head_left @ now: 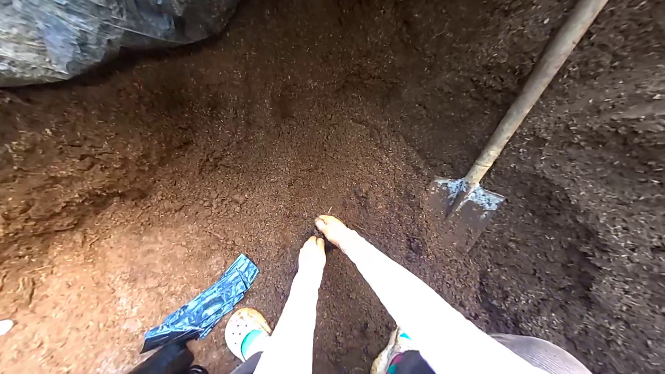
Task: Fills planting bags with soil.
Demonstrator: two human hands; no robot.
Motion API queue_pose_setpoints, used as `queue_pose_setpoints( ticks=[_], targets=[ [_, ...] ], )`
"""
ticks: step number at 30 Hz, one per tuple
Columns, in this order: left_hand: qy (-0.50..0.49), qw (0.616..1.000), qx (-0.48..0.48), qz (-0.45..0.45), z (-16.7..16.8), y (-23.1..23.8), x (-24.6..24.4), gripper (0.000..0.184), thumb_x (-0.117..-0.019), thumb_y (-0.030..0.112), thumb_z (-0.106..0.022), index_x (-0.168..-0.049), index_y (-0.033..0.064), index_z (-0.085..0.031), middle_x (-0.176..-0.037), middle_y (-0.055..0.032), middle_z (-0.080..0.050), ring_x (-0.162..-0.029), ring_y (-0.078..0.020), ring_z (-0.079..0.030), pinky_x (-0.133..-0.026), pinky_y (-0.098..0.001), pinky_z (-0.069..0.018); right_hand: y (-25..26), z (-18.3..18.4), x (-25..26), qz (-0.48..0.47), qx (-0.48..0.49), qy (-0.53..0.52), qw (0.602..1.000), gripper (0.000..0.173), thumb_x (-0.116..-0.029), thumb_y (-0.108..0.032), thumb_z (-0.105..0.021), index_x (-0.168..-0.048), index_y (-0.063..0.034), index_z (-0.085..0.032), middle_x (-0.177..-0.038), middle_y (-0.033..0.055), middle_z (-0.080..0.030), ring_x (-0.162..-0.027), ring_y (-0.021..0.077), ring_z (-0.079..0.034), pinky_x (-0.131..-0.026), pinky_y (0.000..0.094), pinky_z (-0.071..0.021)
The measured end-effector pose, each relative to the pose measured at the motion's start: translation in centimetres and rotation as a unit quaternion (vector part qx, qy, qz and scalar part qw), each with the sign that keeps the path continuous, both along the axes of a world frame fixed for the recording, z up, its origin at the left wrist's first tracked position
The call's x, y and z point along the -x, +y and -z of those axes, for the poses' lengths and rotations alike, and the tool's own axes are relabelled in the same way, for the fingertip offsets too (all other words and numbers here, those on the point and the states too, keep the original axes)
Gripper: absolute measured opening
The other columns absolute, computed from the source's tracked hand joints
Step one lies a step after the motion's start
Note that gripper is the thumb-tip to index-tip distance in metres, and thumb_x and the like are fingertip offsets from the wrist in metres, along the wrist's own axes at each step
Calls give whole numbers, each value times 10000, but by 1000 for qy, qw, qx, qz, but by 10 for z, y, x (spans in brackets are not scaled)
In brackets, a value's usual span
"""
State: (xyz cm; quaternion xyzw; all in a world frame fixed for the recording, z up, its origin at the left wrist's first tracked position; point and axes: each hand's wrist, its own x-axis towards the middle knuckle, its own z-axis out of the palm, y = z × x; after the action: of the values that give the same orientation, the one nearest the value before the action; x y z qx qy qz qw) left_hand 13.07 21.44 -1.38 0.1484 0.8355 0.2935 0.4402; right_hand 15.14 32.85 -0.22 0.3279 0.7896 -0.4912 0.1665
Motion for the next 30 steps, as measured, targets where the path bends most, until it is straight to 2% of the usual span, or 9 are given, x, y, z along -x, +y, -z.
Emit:
queue_pose_setpoints(
  ticks=[4,8,10,12,16,20,22,26,30],
  targets=[
    [-46,996,-53,-64,13,-5,13,455,-1129,302,-376,-1378,-31,-561,-1306,-279,-608,-1205,-380,-602,-1024,-557,-461,19,-34,-7,44,59,21,997,466,-1134,-310,-348,-1452,-6,-500,-1324,249,-578,-1139,337,-582,-975,495,-465],
    [-184,969,-23,-163,13,6,16,742,-1054,534,-511,-1610,183,-167,-1147,-234,-652,-890,-299,-690,-782,-444,-573,68,-17,-25,-8,-75,-76,994,718,-1059,-588,-410,-1550,-64,-406,-1502,250,-506,-1414,399,-474,-1170,613,-343],
    [-199,969,-11,-149,12,16,17,732,-1081,512,-450,-1640,253,-55,-1076,-198,-662,-752,-214,-648,-682,-356,-534,65,2,-24,-80,-100,-126,984,665,-1081,-544,-389,-1529,-56,-456,-1519,250,-491,-1442,404,-438,-1191,620,-294],
    [-132,983,-2,-124,12,24,16,651,-1105,446,-431,-1629,181,-150,-1105,-171,-626,-731,-168,-579,-659,-317,-476,50,3,-17,-84,-139,-133,978,543,-1111,-416,-394,-1497,-47,-492,-1474,248,-536,-1403,403,-486,-1164,604,-346],
    [-23,995,0,-96,17,27,13,598,-1080,319,-547,-1561,39,-326,-1463,-268,-530,-1327,-374,-564,-1108,-531,-443,24,-5,-20,-25,-178,-120,976,430,-1108,-302,-428,-1450,-58,-521,-1359,238,-621,-1296,402,-589,-1061,591,-472],
    [186,981,43,-32,12,16,-5,518,-1074,396,-529,-1482,80,-488,-1311,-217,-660,-1235,-380,-639,-1024,-573,-508,57,26,-63,95,-4,28,995,544,-1105,-458,-392,-1534,-126,-437,-1380,240,-592,-1238,392,-596,-1047,570,-456],
    [326,945,4,29,17,5,-20,539,-1041,417,-571,-1400,16,-560,-1328,-252,-617,-1248,-421,-596,-1022,-577,-488,64,65,-109,54,-46,-1,997,562,-1112,-472,-322,-1594,-188,-371,-1557,199,-469,-1432,396,-457,-1173,616,-345],
    [414,880,27,234,18,13,-28,732,-893,635,-671,-1304,30,-645,-1345,-275,-593,-1285,-471,-536,-1029,-648,-419,26,142,-221,-106,-93,-124,982,753,-906,-641,-663,-1563,-356,-430,-1676,194,-239,-1537,486,-167,-1145,777,-192],
    [446,824,69,343,15,35,-21,503,-997,536,-604,-1259,115,-690,-1306,-227,-628,-1285,-456,-536,-970,-649,-426,-1,159,-261,-139,-93,-154,974,843,-820,-387,-861,-1550,-311,-445,-1665,215,-246,-1502,540,-203,-1074,800,-274]
  ],
)
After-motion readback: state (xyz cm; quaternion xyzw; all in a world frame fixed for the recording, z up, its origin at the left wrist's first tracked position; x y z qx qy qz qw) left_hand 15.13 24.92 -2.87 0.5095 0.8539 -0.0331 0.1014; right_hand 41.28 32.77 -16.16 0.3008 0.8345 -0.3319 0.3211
